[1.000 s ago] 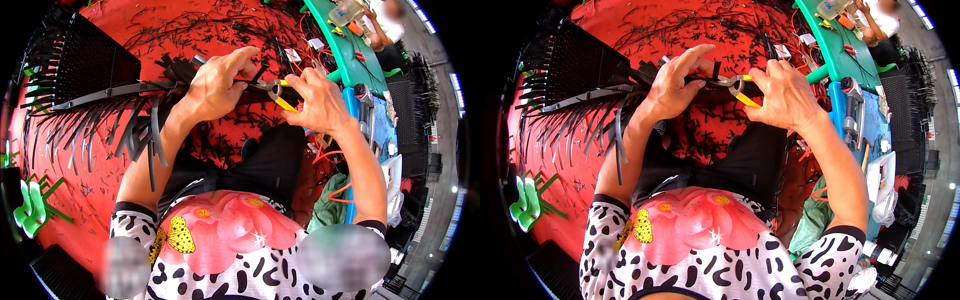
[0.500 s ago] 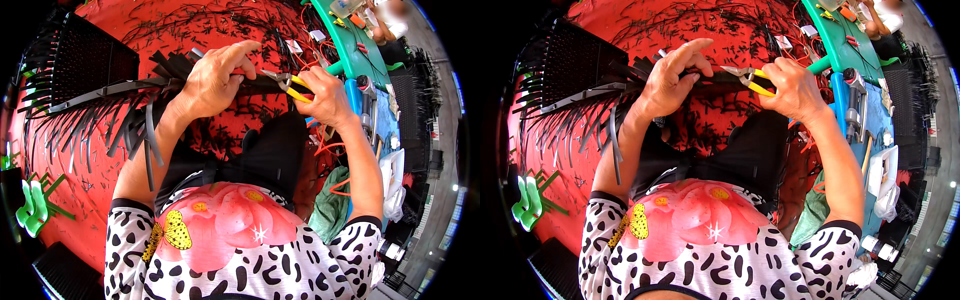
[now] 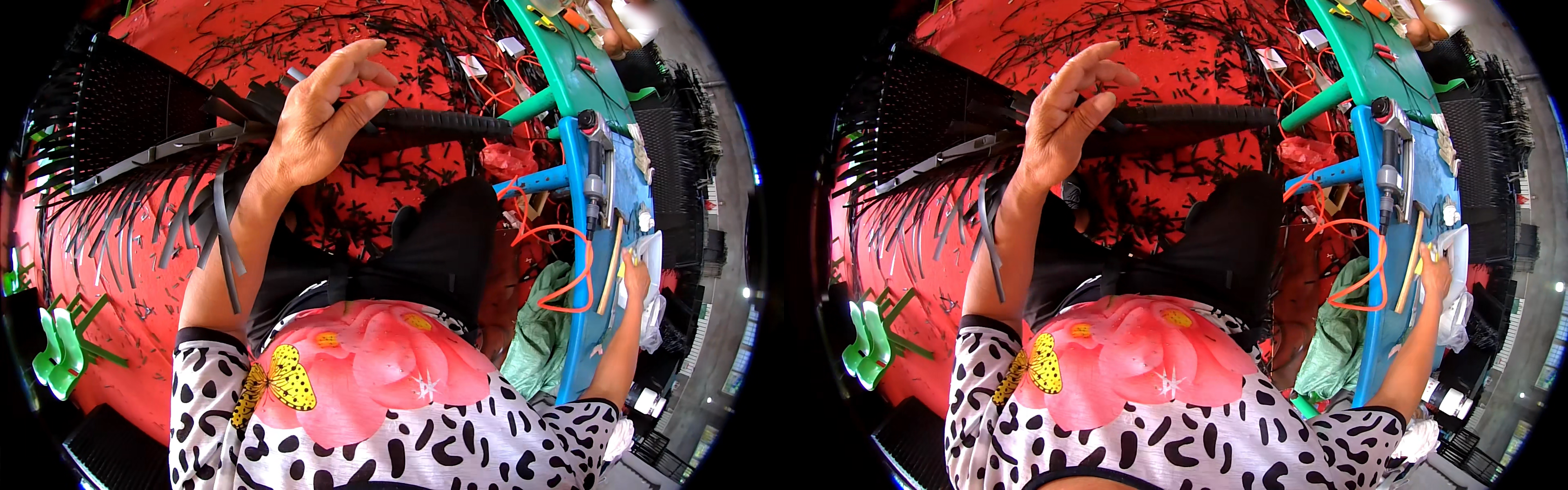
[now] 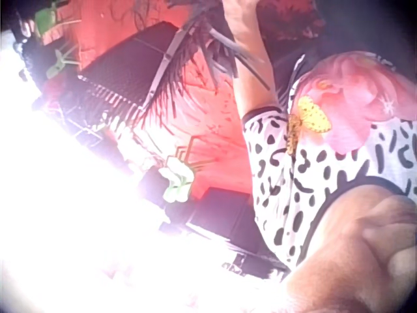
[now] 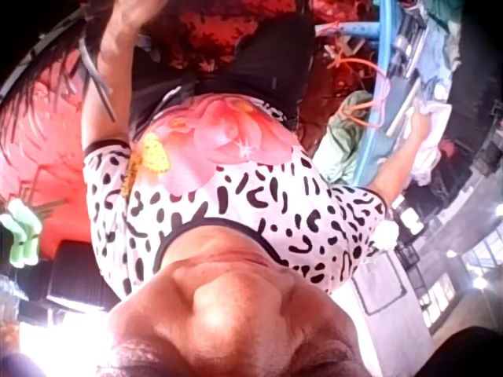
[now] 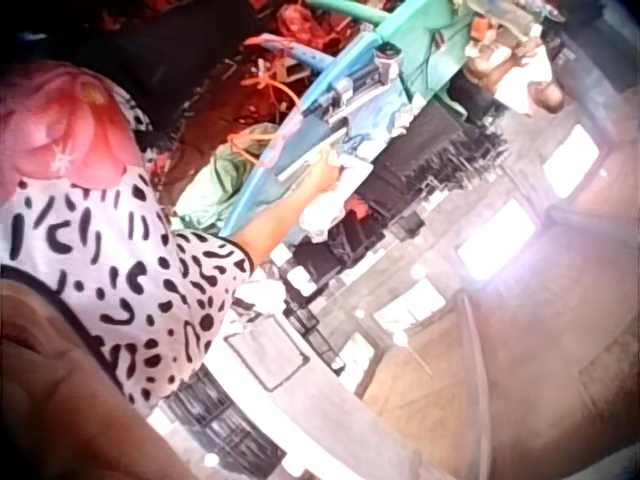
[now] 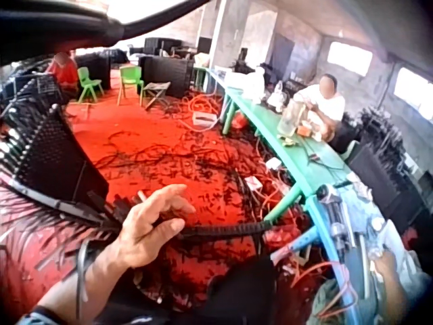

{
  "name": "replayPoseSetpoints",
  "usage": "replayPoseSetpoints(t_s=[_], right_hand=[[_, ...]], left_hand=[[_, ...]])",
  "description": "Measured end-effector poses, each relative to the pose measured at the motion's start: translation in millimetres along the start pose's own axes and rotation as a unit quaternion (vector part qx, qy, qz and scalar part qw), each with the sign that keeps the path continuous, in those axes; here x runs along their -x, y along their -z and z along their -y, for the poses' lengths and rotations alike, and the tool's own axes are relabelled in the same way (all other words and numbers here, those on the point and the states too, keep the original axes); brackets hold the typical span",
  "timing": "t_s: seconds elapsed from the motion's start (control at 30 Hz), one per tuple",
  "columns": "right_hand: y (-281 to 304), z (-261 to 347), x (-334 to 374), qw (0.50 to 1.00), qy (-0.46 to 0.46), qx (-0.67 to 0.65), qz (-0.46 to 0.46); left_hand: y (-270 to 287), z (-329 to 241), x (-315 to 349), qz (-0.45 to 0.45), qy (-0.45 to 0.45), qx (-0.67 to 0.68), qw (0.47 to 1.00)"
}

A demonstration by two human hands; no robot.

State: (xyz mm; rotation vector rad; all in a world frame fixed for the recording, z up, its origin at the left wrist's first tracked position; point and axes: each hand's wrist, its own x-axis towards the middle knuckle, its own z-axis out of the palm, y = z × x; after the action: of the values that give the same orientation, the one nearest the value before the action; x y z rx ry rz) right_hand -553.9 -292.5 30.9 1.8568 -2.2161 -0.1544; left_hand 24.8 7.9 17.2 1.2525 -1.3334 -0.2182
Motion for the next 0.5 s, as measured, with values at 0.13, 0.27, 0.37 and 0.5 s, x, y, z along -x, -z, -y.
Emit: replayPoseSetpoints(t_s=[0.13,0.27,0.37,0.5], right_hand=[[-3.5,22.4,11.8,0.973,0.187,-0.049,-0.125],[91.0,219.7,140.3,0.794,0.465,-0.388,-0.055],[125.1,315.2,215.4,0.608,0.636,-0.464,-0.108],[130.8,386.7,263.7,0.608,0.643,-0.420,-0.202]], left_hand=[[1.7,-6.4,-2.0,0.009,0.045,0.037,0.998],[1.0,-6.0,-1.4,-0.028,0.006,0.039,0.999],[3.6,-3.0,-2.7,-0.029,-0.004,0.047,0.998],[0.8,-6.9,-1.8,-0.015,0.035,0.066,0.997]])
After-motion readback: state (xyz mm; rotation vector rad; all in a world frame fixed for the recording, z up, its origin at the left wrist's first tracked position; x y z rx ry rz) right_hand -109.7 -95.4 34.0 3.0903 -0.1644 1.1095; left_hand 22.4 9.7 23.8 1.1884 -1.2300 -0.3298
